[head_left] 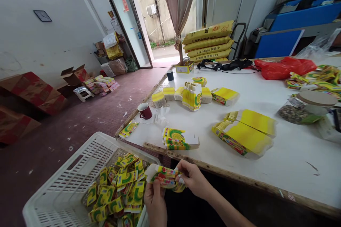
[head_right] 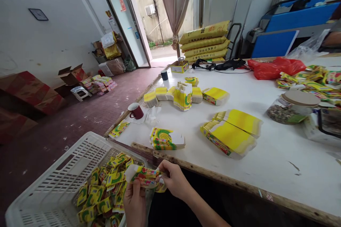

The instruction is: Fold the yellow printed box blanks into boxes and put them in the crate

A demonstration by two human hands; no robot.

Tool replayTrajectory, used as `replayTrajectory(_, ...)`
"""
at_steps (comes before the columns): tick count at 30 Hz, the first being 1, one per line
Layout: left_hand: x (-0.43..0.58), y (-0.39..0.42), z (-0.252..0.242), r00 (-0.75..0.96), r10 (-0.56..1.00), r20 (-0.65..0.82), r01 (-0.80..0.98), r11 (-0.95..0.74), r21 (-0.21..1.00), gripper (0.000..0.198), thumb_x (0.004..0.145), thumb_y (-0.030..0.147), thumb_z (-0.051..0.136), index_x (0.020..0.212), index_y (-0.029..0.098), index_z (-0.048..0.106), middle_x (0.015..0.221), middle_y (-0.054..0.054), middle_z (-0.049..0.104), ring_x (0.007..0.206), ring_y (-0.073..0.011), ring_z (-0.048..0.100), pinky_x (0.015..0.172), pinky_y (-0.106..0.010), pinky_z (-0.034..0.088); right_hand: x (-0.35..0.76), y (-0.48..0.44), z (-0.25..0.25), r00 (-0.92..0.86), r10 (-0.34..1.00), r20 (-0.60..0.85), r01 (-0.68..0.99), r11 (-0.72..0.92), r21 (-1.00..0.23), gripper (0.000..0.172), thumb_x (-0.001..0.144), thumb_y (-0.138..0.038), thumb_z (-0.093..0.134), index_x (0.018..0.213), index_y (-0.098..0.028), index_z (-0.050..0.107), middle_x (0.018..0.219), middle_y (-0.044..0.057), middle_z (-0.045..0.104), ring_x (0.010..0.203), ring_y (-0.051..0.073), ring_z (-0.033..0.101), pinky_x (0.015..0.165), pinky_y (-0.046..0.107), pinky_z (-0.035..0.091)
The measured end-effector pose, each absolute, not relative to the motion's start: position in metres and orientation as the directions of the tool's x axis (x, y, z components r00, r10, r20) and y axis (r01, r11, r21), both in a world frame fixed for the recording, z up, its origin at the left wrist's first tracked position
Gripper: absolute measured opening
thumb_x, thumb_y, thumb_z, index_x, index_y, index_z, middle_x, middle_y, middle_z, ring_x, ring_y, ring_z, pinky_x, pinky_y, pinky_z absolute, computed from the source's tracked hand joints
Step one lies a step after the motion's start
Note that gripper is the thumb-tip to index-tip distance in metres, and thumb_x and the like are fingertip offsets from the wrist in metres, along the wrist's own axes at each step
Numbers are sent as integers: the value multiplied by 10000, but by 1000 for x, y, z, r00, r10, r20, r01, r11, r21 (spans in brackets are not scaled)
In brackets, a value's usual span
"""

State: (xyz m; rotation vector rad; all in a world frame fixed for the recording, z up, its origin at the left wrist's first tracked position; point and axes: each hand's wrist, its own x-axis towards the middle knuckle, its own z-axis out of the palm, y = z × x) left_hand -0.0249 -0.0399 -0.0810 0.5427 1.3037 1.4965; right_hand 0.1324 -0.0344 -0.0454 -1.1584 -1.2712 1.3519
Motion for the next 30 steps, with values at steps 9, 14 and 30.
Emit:
replayTrajectory(9, -74, -42, -53, 136, 973, -188, -119, 205, 972, 876, 452, 701, 867, 1163, 205, 735, 1249, -181, 718, 1216, -419, 644, 1082, -544, 488, 166, -42, -22, -515, 792, 327, 508, 589, -628, 286, 851, 13, 548, 824, -235, 690, 804, 7, 694, 786, 163, 587, 765, 284, 426)
replayTrajectory(14, -40, -57, -55, 176, 959, -223, 209, 185, 960, 701, 545, 348, 885, 1201, 206, 683, 1188, -128, 738, 1193, -382, 656, 1046, -511, 516, 153, -51, -27, -481, 724, 494, 568, 687, -453, 215, 983, -111, 531, 856, -227, 660, 852, 16, 707, 817, 170, 595, 808, 317, 453)
replayTrajectory(30, -9, -78, -51, 154, 962, 225, 425, -270, 864, 672, 706, 370, 799, 1273, 197, 483, 1050, -85, 675, 940, -253, 690, 838, -358, 559, 155, -52, -33, -102, 971, -218, -205, -235, -950, 371, 828, -558, 650, 795, -190, 620, 705, 17, 624, 676, 182, 615, 678, 315, 544)
